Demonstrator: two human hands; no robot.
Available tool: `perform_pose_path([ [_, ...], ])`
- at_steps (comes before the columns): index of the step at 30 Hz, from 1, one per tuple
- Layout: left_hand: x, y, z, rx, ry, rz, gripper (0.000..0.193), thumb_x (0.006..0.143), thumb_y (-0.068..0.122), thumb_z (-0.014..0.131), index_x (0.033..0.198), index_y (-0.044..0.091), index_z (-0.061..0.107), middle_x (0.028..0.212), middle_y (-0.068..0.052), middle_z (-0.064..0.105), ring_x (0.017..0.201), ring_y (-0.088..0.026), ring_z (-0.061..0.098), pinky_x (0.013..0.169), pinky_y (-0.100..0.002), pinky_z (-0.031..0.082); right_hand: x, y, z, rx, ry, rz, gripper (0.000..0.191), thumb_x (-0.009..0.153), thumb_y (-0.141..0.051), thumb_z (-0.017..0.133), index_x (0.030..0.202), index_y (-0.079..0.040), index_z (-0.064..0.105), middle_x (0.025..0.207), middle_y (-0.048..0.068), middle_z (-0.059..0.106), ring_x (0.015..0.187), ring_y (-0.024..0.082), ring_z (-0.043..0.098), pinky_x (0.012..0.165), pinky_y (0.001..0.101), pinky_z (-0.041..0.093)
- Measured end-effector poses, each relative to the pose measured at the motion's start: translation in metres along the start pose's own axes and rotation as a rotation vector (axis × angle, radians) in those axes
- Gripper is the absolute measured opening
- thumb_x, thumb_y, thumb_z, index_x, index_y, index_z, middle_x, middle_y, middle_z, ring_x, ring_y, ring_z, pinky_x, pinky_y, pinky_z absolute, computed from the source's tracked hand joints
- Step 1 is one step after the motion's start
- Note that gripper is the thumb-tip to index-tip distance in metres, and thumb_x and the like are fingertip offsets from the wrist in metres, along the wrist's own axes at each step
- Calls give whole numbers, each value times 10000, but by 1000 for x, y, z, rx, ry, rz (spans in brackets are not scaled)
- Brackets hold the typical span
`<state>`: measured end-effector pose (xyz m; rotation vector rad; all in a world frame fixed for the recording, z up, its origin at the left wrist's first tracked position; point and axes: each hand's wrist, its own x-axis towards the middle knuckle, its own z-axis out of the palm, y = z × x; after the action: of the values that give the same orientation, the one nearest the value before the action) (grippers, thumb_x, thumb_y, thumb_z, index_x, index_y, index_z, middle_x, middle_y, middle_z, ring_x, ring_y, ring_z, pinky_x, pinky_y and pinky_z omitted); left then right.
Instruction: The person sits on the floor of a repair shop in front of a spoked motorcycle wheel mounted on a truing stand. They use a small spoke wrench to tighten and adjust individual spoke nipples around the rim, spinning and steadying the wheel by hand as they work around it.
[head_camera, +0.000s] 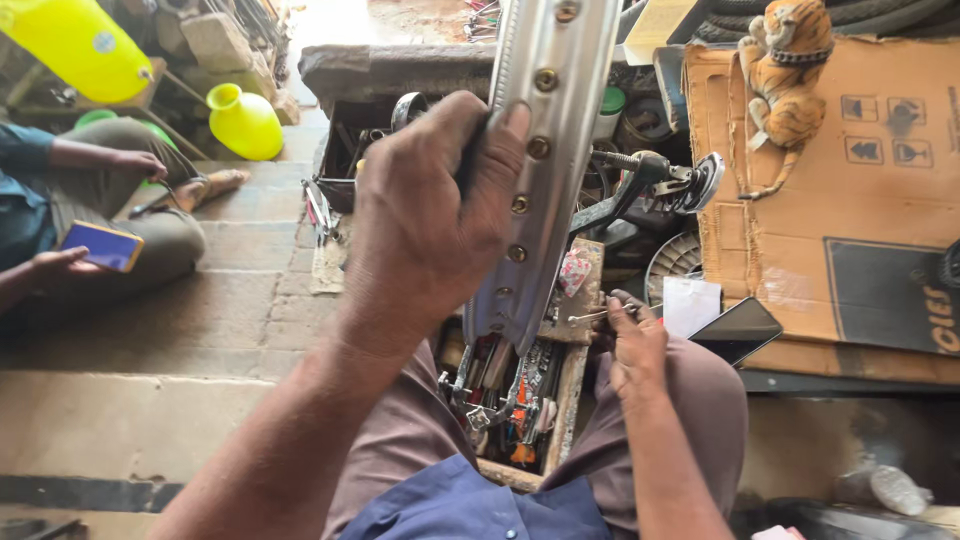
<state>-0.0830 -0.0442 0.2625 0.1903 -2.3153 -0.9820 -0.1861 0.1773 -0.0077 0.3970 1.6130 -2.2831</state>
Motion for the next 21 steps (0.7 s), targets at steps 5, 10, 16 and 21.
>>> perform_pose_path([
  [5,-93,-40,40,70,240,204,166,974,32,649,871,32,521,735,-163,489,655,-373,526,619,-491,402,-5,-5,9,35,-11,44,172,986,-130,683,1140,-54,673,883,96,709,682,202,690,588,339,590],
  [10,-182,-132,66,302,-265,-199,382,899,234,689,1237,59,664,1262,-204,635,1147,-409,580,894,-493,478,-6,-4,25,230,-218,47,256,924,8,663,1175,-38,689,1042,122,740,897,220,746,839,332,638],
  [16,-223,-173,68,378,-343,-284,445,894,322,687,1228,30,658,1264,-159,643,1226,-360,553,989,-481,447,-1,20,38,227,-145,39,171,938,-12,680,1106,-36,698,1054,108,757,957,218,743,875,363,643],
  [21,-211,-158,62,311,-276,-237,406,865,261,726,1197,35,671,1224,-152,655,1209,-346,571,1016,-453,453,0,29,39,203,-157,-5,139,935,-35,696,1072,-55,714,1013,98,771,917,211,742,823,368,641],
])
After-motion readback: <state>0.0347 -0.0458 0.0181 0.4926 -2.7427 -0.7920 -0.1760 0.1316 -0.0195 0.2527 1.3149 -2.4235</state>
